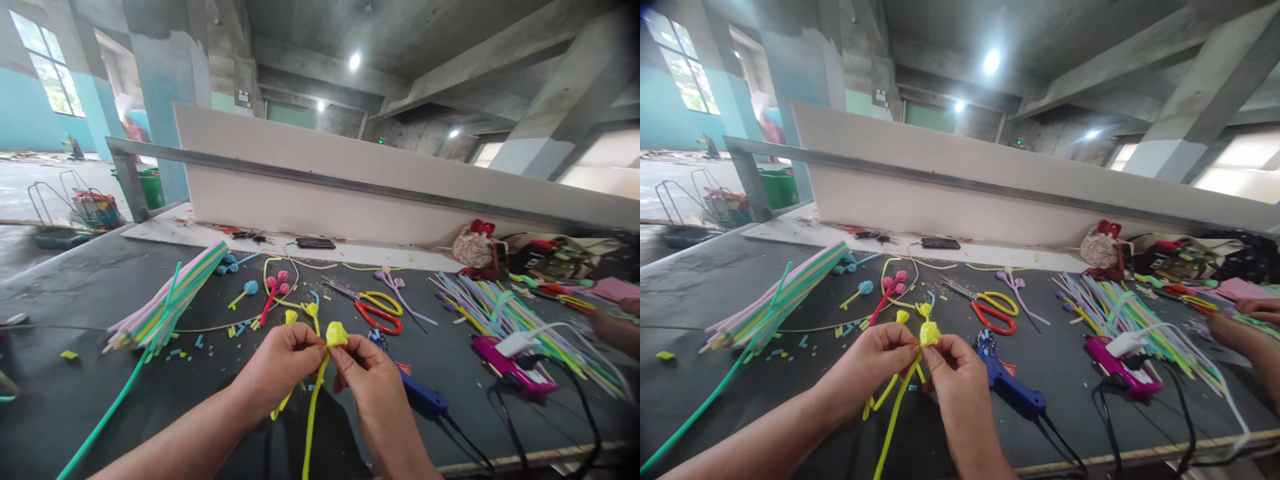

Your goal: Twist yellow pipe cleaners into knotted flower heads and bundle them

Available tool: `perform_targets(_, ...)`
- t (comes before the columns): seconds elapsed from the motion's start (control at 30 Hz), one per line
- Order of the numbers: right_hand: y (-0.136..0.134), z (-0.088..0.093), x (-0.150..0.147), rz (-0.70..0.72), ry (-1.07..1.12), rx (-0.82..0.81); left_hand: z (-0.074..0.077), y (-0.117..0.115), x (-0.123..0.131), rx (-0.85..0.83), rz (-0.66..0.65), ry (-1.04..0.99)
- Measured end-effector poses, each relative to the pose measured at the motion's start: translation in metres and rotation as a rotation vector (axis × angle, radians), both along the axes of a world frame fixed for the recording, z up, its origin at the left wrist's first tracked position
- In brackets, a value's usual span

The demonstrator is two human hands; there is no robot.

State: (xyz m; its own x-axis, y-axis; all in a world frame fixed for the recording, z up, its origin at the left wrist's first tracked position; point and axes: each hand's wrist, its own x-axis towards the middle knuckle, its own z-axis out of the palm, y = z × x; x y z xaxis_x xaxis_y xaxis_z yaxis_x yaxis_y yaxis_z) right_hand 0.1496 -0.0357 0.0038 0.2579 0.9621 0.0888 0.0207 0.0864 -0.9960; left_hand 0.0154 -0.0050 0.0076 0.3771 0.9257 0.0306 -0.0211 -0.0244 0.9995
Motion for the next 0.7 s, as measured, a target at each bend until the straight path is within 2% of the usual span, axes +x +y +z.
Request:
perform_targets(0.1, -0.001, 0.001, 0.000, -0.019, -0.020, -0.034, 0.000, -0.003, 0.001, 0.076, 0.043, 0.116)
perform_targets(0.23, -0.004, -0.002, -0.003, -0.008, 0.025, -0.054, -0.001, -0.006, 0.001, 0.265, 0.127, 0.277)
perform_targets(0.43, -0.007, -0.012, -0.010, 0.039, 0.083, 0.011, -0.002, -0.007, 0.001, 0.420, 0.144, 0.394)
perform_targets(0.57, -0.006, -0.013, -0.010, 0.155, 0.267, 0.002, -0.002, -0.009, 0.004, 0.419, 0.111, 0.370)
perform_targets(0.7, -0.006, -0.006, -0.003, 0.229, 0.298, -0.004, 0.003, -0.003, -0.001, 0.243, -0.029, 0.240)
